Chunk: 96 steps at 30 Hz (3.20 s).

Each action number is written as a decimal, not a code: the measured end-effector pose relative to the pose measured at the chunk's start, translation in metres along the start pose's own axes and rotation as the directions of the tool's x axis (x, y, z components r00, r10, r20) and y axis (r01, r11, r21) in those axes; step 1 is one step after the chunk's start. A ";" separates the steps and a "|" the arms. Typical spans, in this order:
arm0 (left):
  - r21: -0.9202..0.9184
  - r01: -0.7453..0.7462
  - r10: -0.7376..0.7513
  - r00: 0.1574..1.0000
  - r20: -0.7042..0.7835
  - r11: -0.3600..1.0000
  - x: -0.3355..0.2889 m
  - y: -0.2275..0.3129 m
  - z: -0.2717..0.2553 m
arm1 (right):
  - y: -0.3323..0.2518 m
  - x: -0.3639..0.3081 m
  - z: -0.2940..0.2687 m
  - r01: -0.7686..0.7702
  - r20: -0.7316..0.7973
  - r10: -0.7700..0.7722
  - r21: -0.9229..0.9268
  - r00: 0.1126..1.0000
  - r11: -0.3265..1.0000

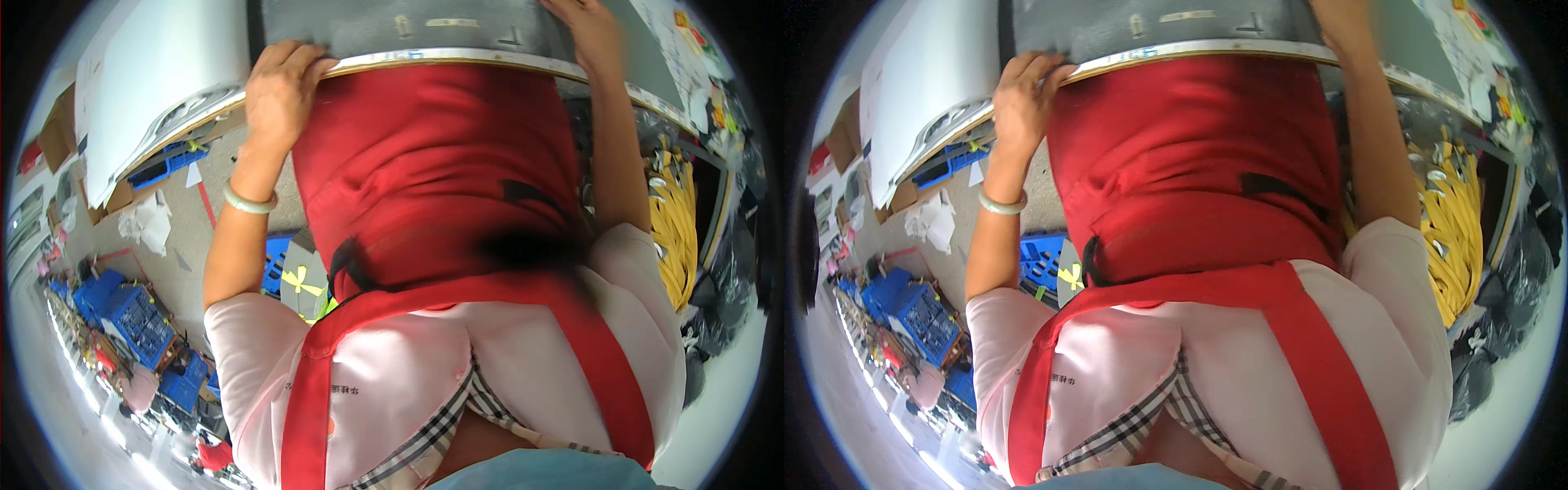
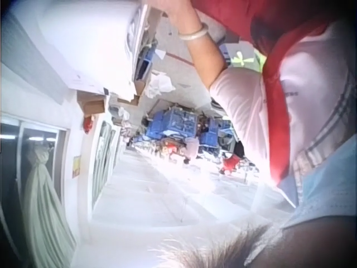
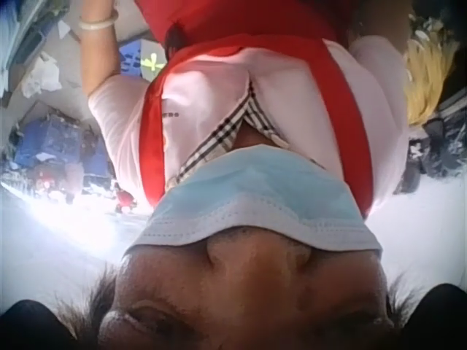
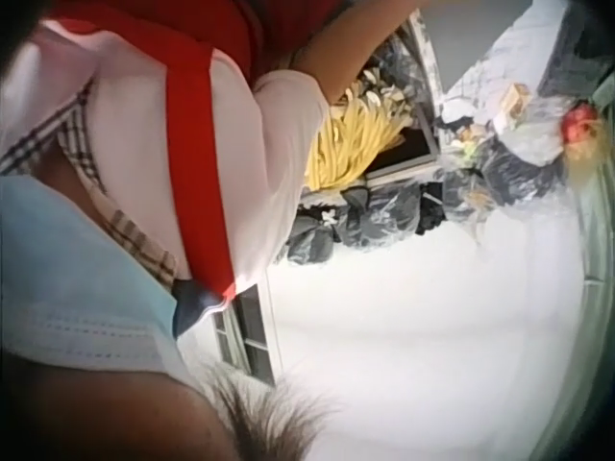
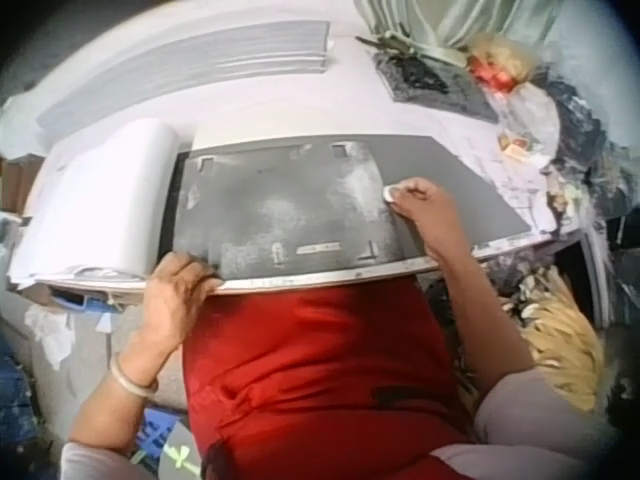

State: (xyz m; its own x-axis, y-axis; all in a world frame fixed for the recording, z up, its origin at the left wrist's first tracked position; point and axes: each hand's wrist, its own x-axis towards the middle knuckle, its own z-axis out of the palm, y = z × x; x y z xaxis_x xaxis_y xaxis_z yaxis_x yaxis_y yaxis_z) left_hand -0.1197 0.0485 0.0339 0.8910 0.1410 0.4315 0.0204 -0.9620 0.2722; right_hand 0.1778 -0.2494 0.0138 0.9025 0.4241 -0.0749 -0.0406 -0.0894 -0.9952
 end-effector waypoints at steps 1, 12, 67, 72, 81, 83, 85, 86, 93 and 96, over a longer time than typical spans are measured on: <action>0.019 0.006 -0.006 1.000 0.000 1.000 -0.003 -0.001 -0.002 | -0.006 -0.003 0.009 -0.036 -0.018 0.036 -0.003 0.999 0.999; 0.029 0.021 -0.022 0.999 0.042 0.999 0.001 0.002 -0.004 | 0.000 -0.002 0.010 0.030 -0.018 -0.029 0.010 0.999 1.000; -0.018 -0.008 0.008 1.000 0.023 1.000 0.094 0.059 0.086 | -0.026 -0.069 0.023 0.609 0.478 -0.377 -0.614 0.793 0.503; -0.027 0.004 -0.003 0.999 0.036 1.000 0.088 0.060 0.086 | -0.023 -0.072 0.030 0.648 0.549 -0.345 -0.646 0.761 0.403; -0.025 -0.012 0.012 1.000 0.001 1.000 0.095 0.060 0.086 | -0.018 -0.061 0.021 0.220 0.231 -0.089 -0.639 0.969 0.737; -0.018 -0.015 0.015 1.000 -0.005 1.000 0.095 0.057 0.088 | -0.017 -0.058 0.022 0.226 0.216 -0.104 -0.686 0.971 0.691; -0.023 -0.008 0.007 1.000 -0.022 1.000 0.096 0.056 0.088 | -0.026 -0.050 0.018 0.314 0.365 -0.049 -0.717 0.930 0.622; -0.019 -0.008 0.008 1.000 -0.023 1.000 0.095 0.055 0.086 | -0.031 -0.048 0.018 0.317 0.366 -0.052 -0.715 0.929 0.623; 0.011 -0.028 0.029 0.999 -0.036 1.000 0.090 0.053 0.090 | -0.045 0.011 0.030 0.270 0.303 -0.116 -0.539 0.946 0.798; -0.004 -0.002 0.002 1.000 0.021 1.000 0.084 0.050 0.098 | -0.043 0.052 0.045 0.337 0.281 -0.197 -0.651 0.939 0.680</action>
State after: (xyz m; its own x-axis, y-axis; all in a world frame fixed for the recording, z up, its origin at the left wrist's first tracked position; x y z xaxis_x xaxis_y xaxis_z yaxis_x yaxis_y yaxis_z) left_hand 0.0005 -0.0103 -0.0003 0.9005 0.1337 0.4138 0.0164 -0.9613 0.2749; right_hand 0.2072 -0.1824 0.0499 0.7355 0.6689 0.1081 0.5556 -0.5041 -0.6612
